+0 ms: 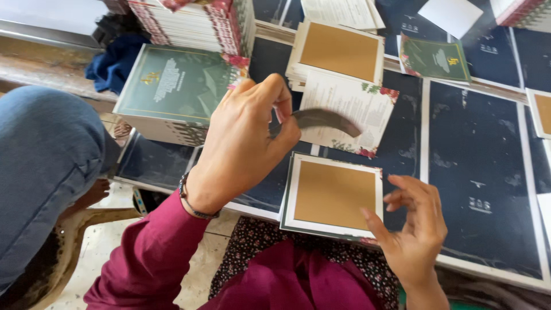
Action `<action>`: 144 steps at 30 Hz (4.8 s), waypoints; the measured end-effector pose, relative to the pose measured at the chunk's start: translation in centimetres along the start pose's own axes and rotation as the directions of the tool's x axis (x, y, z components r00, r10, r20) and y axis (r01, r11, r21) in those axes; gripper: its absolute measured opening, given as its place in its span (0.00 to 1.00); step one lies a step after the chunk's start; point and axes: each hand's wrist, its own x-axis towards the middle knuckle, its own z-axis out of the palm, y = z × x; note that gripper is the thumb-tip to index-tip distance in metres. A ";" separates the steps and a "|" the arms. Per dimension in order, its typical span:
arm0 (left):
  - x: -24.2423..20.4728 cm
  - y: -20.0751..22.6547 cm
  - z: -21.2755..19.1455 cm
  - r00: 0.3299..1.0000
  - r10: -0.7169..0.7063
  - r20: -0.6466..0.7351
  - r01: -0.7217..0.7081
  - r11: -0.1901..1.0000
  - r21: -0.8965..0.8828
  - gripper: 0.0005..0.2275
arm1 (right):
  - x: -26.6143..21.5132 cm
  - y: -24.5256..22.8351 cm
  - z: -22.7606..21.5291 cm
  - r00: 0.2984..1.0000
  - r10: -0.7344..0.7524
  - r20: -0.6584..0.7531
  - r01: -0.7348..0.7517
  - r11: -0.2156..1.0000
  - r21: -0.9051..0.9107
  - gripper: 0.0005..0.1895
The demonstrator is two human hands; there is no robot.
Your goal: The person inserts a stack of printed pages into a green floral book cover, aligns the edges, and places the completed book onto a pile. The person repeats this process with multiple sets of pages and covers.
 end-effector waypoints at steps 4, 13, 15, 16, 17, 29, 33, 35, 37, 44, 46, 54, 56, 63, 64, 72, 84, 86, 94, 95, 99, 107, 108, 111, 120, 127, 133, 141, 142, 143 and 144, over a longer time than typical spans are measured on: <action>1.1 1.3 0.7 0.996 0.053 0.073 -0.047 0.995 -0.084 0.06 | 0.7 -0.1 -0.4 1.000 0.026 -0.003 -0.026 0.999 -0.023 0.18; 0.9 -0.2 4.1 0.957 0.039 0.286 0.069 0.932 -0.356 0.06 | -0.6 1.9 -2.3 0.991 0.130 0.018 -0.129 0.989 -0.068 0.03; 0.4 -0.8 5.1 0.949 0.052 0.310 0.079 0.914 -0.397 0.06 | -1.6 3.0 -2.6 0.987 0.152 0.060 -0.146 0.985 -0.090 0.04; 0.1 -1.1 5.6 0.962 0.062 0.264 0.046 0.922 -0.384 0.05 | -2.3 3.7 -2.8 0.957 0.278 0.086 -0.272 0.959 -0.079 0.05; -0.2 -1.4 6.2 0.973 0.073 0.219 0.014 0.929 -0.369 0.05 | -3.0 4.6 -3.0 0.910 0.398 0.113 -0.392 0.917 -0.072 0.06; -15.3 -6.7 15.5 0.813 -0.516 0.269 0.577 0.777 -0.254 0.07 | -9.2 11.3 -2.9 0.693 0.707 0.143 -0.696 0.604 0.389 0.05; -17.2 -8.1 17.8 0.797 -0.562 0.221 0.603 0.756 -0.254 0.07 | -9.4 11.8 -2.3 0.671 0.723 0.166 -0.714 0.570 0.406 0.04; -17.4 -8.3 18.2 0.817 -0.553 0.166 0.577 0.777 -0.251 0.07 | -9.7 12.3 -2.2 0.658 0.732 0.175 -0.726 0.555 0.406 0.05; -17.4 -8.1 18.2 0.805 -0.571 0.159 0.593 0.768 -0.244 0.07 | -9.9 12.4 -2.0 0.655 0.736 0.170 -0.727 0.552 0.408 0.05; -17.7 -7.7 18.4 0.830 -0.552 0.078 0.554 0.801 -0.227 0.08 | -10.8 13.3 -2.0 0.652 0.737 0.176 -0.722 0.535 0.439 0.05; -17.8 -7.6 18.4 0.845 -0.531 0.055 0.529 0.819 -0.223 0.08 | -10.8 13.5 -2.0 0.645 0.743 0.179 -0.731 0.532 0.428 0.05; -17.2 -7.2 17.3 0.910 -0.414 0.002 0.395 0.867 -0.303 0.09 | -12.1 17.8 -1.5 0.735 0.670 0.108 -0.656 0.661 0.364 0.06; -17.0 -7.2 17.0 0.909 -0.416 -0.003 0.402 0.882 -0.247 0.09 | -11.8 18.0 -1.0 0.743 0.658 0.124 -0.653 0.672 0.348 0.07; -17.6 -7.3 17.6 0.884 -0.467 -0.006 0.454 0.863 -0.223 0.10 | -11.4 17.1 -0.9 0.717 0.685 0.130 -0.689 0.665 0.288 0.07; -17.6 -7.3 17.6 0.884 -0.467 -0.009 0.453 0.864 -0.220 0.10 | -11.3 16.8 -0.9 0.729 0.673 0.127 -0.677 0.680 0.281 0.07; -17.3 -7.0 17.9 0.889 -0.456 -0.040 0.440 0.874 -0.205 0.10 | -11.2 15.7 -0.9 0.772 0.624 0.121 -0.631 0.729 0.266 0.08; -17.6 -7.8 17.3 0.944 -0.328 0.033 0.330 0.935 -0.128 0.17 | -8.2 13.1 -2.3 0.815 0.511 0.272 -0.516 0.854 -0.060 0.19; -16.7 -8.2 16.5 0.919 -0.357 0.168 0.385 0.905 -0.181 0.23 | -7.1 13.6 -2.7 0.738 0.570 0.362 -0.500 0.821 -0.275 0.28; -12.0 -11.3 17.2 0.945 -0.247 0.216 0.272 0.958 -0.094 0.20 | -2.0 14.4 -2.2 0.546 0.584 0.600 -0.101 0.757 -0.645 0.24; -11.6 -11.5 17.2 0.946 -0.225 0.232 0.244 0.968 -0.057 0.21 | -1.2 14.0 -2.0 0.490 0.596 0.637 -0.081 0.758 -0.647 0.21; -11.6 -11.4 16.9 0.963 -0.127 0.238 0.147 0.987 -0.065 0.22 | -0.5 14.0 -1.6 0.391 0.668 0.634 -0.142 0.724 -0.675 0.17; -11.6 -11.5 16.9 0.965 -0.095 0.244 0.063 0.989 0.134 0.21 | 0.5 14.2 -1.7 0.411 0.706 0.577 -0.212 0.690 -0.692 0.17; -11.5 -11.5 16.8 0.966 -0.086 0.243 0.055 0.990 0.132 0.21 | 1.4 14.1 -1.2 0.418 0.707 0.571 -0.215 0.687 -0.694 0.17; -11.6 -11.1 16.4 0.961 -0.091 0.261 0.070 0.994 0.089 0.21 | 4.0 14.1 0.1 0.496 0.710 0.500 -0.345 0.689 -0.637 0.28; -15.3 -10.2 17.1 0.946 -0.321 -0.047 0.306 0.931 -0.199 0.12 | 16.0 21.7 9.3 0.961 -0.115 0.253 0.220 0.870 -0.441 0.28; -14.7 -10.5 17.5 0.928 -0.342 -0.147 0.296 0.917 -0.266 0.06 | 19.4 21.8 9.8 0.913 0.024 0.408 0.225 0.803 -0.551 0.32; -15.0 -11.0 18.0 0.928 -0.345 -0.144 0.297 0.914 -0.277 0.06 | 18.6 19.6 6.5 0.904 0.052 0.424 0.139 0.903 -0.406 0.31; -14.4 -10.2 17.3 0.922 -0.361 -0.142 0.295 0.890 -0.349 0.04 | -0.8 9.5 1.0 0.959 -0.272 0.083 0.283 0.883 -0.375 0.11; -14.5 -10.1 17.2 0.936 -0.339 -0.100 0.287 0.894 -0.345 0.06 | -3.8 9.2 1.3 0.933 -0.292 0.208 0.350 0.867 -0.355 0.07; -14.5 -10.0 17.0 0.947 -0.315 -0.057 0.278 0.898 -0.340 0.10 | -6.8 8.8 1.6 0.892 -0.308 0.330 0.414 0.850 -0.325 0.16; -14.7 -10.0 17.0 0.949 -0.310 -0.055 0.274 0.899 -0.342 0.10 | -8.2 8.7 1.9 0.894 -0.306 0.326 0.411 0.850 -0.330 0.16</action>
